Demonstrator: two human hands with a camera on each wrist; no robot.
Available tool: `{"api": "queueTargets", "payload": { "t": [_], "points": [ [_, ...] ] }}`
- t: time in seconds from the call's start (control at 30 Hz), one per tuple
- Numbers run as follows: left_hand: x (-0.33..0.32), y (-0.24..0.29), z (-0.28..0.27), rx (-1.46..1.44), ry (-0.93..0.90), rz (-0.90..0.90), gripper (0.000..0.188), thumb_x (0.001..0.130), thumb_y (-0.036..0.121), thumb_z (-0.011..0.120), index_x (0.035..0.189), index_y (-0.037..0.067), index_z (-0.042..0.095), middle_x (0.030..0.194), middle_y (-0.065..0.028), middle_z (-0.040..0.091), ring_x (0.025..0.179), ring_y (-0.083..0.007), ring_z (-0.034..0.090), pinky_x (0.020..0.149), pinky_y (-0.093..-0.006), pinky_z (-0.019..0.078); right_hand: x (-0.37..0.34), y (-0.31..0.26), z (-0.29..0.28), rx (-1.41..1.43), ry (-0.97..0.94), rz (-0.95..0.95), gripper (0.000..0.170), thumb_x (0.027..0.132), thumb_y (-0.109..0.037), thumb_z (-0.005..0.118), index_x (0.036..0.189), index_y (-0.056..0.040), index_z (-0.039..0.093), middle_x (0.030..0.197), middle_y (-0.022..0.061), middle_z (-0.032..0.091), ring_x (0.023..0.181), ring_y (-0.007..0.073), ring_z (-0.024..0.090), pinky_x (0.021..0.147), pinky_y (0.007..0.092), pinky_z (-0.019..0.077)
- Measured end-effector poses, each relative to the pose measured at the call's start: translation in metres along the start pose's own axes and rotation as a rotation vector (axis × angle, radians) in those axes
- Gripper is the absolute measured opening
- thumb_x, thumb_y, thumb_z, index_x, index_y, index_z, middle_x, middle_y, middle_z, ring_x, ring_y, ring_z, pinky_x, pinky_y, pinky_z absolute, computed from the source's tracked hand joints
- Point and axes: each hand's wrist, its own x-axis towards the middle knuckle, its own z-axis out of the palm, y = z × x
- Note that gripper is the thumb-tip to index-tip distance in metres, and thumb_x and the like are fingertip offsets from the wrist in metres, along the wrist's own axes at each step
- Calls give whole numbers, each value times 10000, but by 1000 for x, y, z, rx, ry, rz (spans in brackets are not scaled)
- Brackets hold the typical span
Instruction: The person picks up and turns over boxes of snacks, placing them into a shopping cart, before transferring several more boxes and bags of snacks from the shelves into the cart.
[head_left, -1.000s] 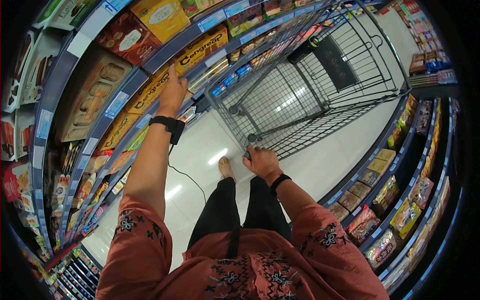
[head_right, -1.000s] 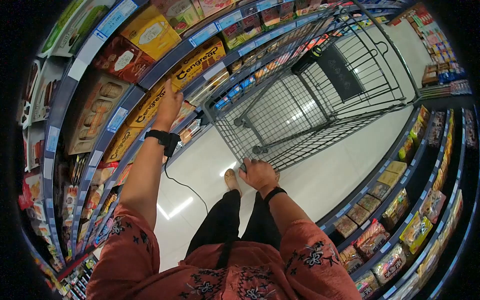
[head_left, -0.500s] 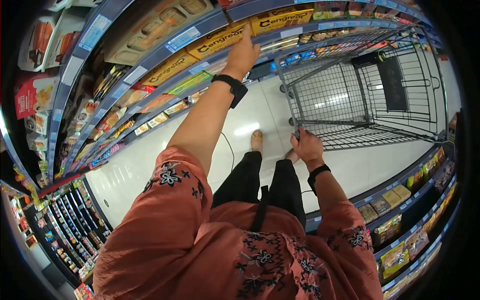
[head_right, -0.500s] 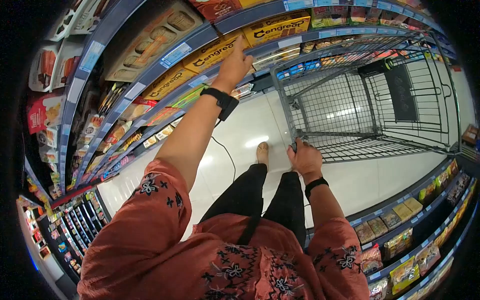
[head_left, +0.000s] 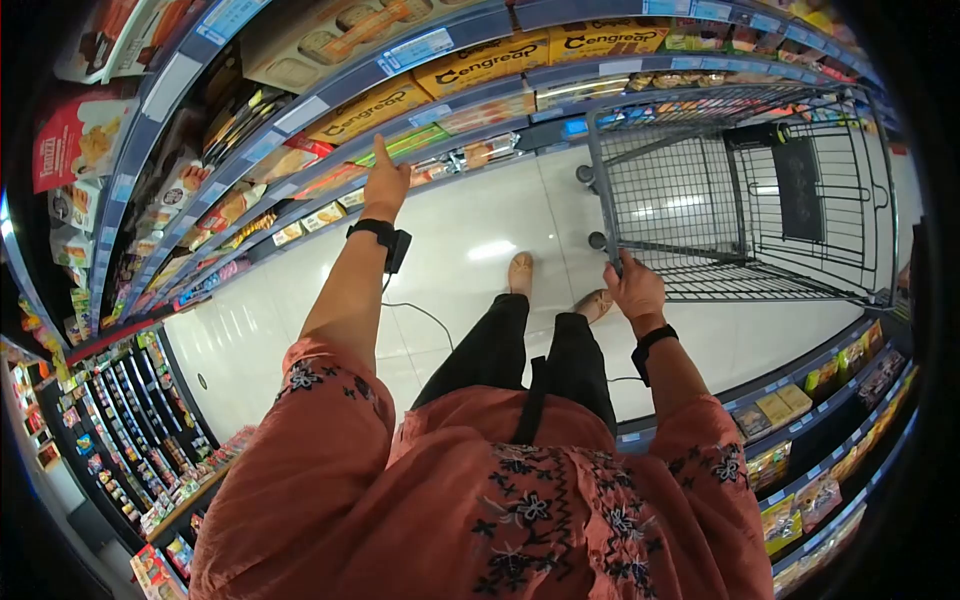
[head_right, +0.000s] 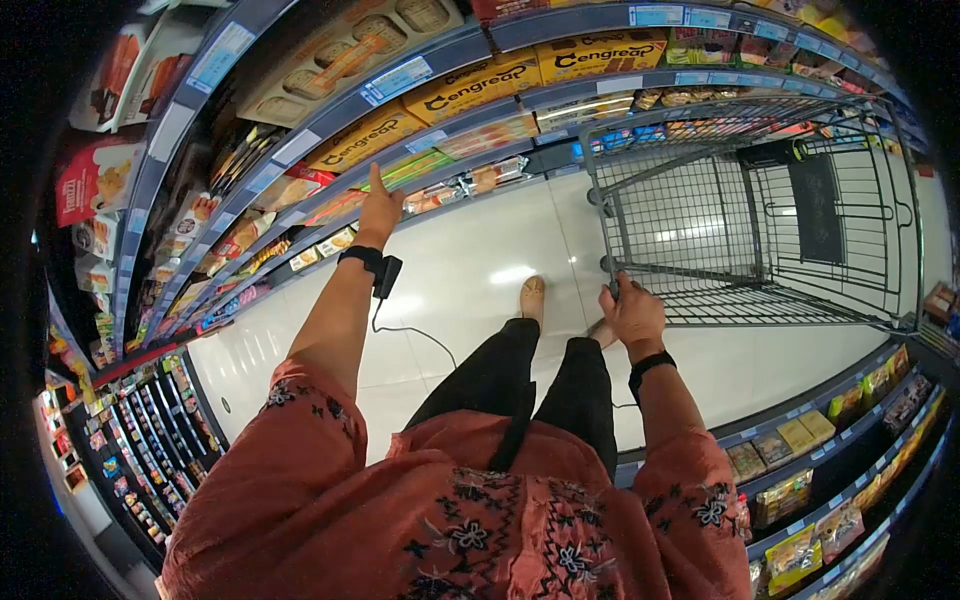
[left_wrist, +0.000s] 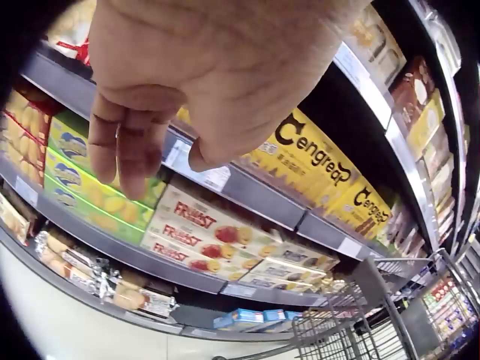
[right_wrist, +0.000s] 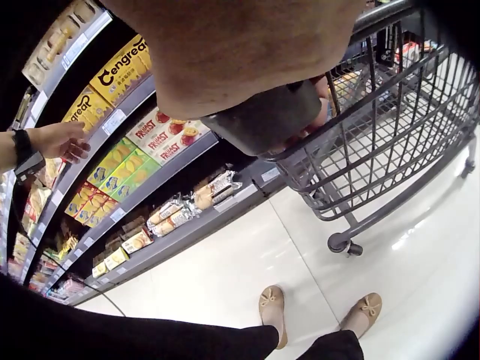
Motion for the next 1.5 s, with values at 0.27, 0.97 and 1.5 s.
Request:
{"api": "queueTargets", "payload": {
  "t": [0.27, 0.97, 1.5],
  "points": [
    [7, -7, -19, -11, -35, -13, 843, 887, 250, 539, 1544, 122, 27, 1083, -304, 643, 1002, -436, 633, 866, -488, 495, -3, 1, 11, 48, -76, 101, 500, 909, -458, 534, 1223, -70, 559, 915, 211, 684, 856, 395, 663, 733, 487, 540],
    [35, -17, -43, -22, -41, 110, 820, 893, 296, 547, 1540, 111, 78, 1076, -311, 650, 1013, -450, 629, 891, -504, 484, -17, -17, 12, 147, 54, 195, 349, 920, -140, 550, 1268, -150, 531, 1074, 207, 624, 953, 407, 633, 816, 483, 524],
    [26, -7, -43, -46, -49, 139, 771, 881, 275, 580, 1508, 93, 169, 1142, -327, 618, 1074, -455, 603, 932, -496, 470, -14, -8, 17, 138, 41, 203, 301, 889, -144, 586, 1188, -153, 552, 1006, 194, 656, 923, 392, 646, 787, 487, 534]
  ]
}}
